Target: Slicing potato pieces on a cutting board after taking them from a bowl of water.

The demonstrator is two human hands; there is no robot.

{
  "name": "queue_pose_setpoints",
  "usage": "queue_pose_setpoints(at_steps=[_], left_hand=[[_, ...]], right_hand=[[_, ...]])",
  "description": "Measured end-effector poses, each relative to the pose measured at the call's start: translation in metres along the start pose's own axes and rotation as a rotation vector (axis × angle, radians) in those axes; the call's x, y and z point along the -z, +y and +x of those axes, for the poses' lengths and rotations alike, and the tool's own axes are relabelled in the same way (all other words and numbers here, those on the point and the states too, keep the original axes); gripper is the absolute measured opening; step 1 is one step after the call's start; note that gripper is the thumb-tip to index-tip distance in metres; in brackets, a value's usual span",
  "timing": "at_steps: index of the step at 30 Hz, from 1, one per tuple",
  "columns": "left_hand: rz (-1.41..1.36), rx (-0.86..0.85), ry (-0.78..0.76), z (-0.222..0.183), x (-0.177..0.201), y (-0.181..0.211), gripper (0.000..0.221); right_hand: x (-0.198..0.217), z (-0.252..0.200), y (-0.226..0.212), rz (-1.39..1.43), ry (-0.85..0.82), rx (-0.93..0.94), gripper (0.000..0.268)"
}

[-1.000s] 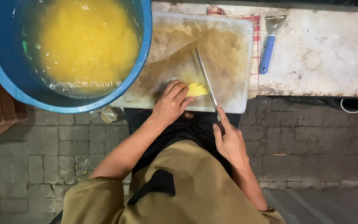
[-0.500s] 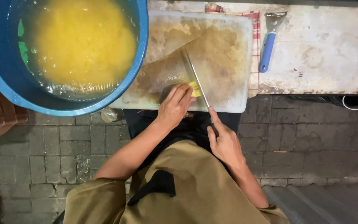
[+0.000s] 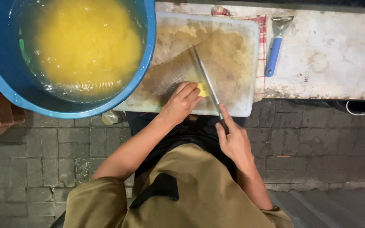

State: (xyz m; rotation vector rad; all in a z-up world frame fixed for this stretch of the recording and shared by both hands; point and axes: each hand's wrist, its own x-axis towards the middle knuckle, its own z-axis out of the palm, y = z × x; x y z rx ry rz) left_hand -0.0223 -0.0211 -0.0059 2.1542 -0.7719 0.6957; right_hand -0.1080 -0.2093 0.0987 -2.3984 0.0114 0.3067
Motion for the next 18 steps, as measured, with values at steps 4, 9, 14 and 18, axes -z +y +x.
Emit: queue_pose_setpoints(at_steps=[4, 9, 14, 18], left_hand=[[-0.042, 0.007, 0.019, 0.003, -0.025, -0.004, 0.019], [-0.099, -0.027, 0.017, 0.008, -0.035, -0.010, 0.020], [-0.200, -0.013, 0.012, 0.006, -0.041, -0.017, 0.021], [-0.226, -0.009, 0.016, 0.007, -0.039, -0.018, 0.020]], right_hand=[[0.007, 0.008, -0.003, -0.009, 0.023, -0.041, 0.055], [0.022, 0.021, -0.015, -0.048, -0.016, -0.067, 0.054], [0.041, 0.033, -0.039, -0.121, -0.121, -0.105, 0.055], [0.054, 0.031, -0.057, -0.170, -0.169, -0.134, 0.056]])
